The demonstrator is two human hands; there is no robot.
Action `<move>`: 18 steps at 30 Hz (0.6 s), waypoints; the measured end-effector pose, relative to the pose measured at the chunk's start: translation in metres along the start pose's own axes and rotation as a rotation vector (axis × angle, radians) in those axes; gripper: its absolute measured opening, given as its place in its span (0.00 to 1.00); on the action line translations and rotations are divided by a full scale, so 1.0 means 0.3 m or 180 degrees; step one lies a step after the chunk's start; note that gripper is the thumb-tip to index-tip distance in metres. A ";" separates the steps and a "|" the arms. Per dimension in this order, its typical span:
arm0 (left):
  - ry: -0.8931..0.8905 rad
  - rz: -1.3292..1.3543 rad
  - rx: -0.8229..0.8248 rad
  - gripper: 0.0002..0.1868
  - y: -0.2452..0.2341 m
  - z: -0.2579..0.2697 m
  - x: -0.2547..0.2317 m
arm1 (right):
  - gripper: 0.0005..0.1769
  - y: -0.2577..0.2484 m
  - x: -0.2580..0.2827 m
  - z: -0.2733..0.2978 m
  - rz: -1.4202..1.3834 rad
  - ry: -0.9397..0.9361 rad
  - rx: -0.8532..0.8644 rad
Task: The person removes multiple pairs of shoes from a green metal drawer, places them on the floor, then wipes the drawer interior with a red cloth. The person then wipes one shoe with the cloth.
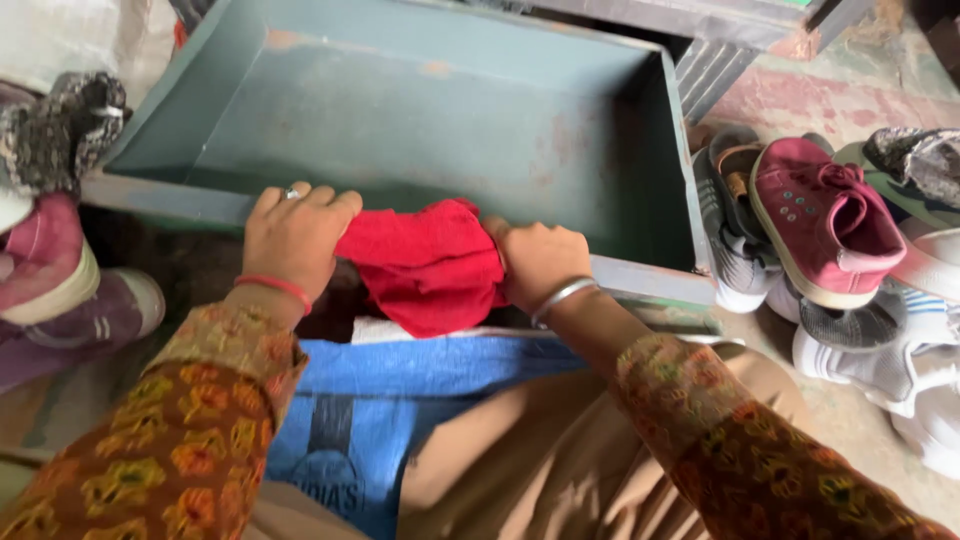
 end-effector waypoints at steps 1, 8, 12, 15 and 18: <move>0.0008 -0.0005 -0.0020 0.15 0.000 -0.004 0.001 | 0.16 -0.021 0.003 -0.002 0.0007 0.0004 -0.0021; 0.0029 0.0140 -0.0203 0.14 -0.045 -0.041 0.017 | 0.18 -0.108 0.013 -0.010 -0.0090 0.0043 -0.0141; 0.0067 0.0149 -0.0327 0.14 -0.056 -0.039 0.034 | 0.17 -0.144 0.025 -0.017 -0.0106 0.0005 -0.0134; -0.0006 0.0126 -0.0281 0.15 -0.074 -0.042 0.029 | 0.21 -0.182 0.032 -0.013 -0.0050 -0.0030 -0.0180; 0.0003 0.0245 -0.0359 0.17 -0.075 -0.051 0.032 | 0.22 -0.198 0.024 -0.017 0.0025 -0.0024 -0.0142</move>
Point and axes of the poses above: each hand's wrist, its own z-axis away from the middle knuckle, its own y-axis out of the palm, x = y × z, the point moved 2 cm from there along -z, towards the middle knuckle, and after that the axes turned 4 degrees about -x, right-handed, at the moved point
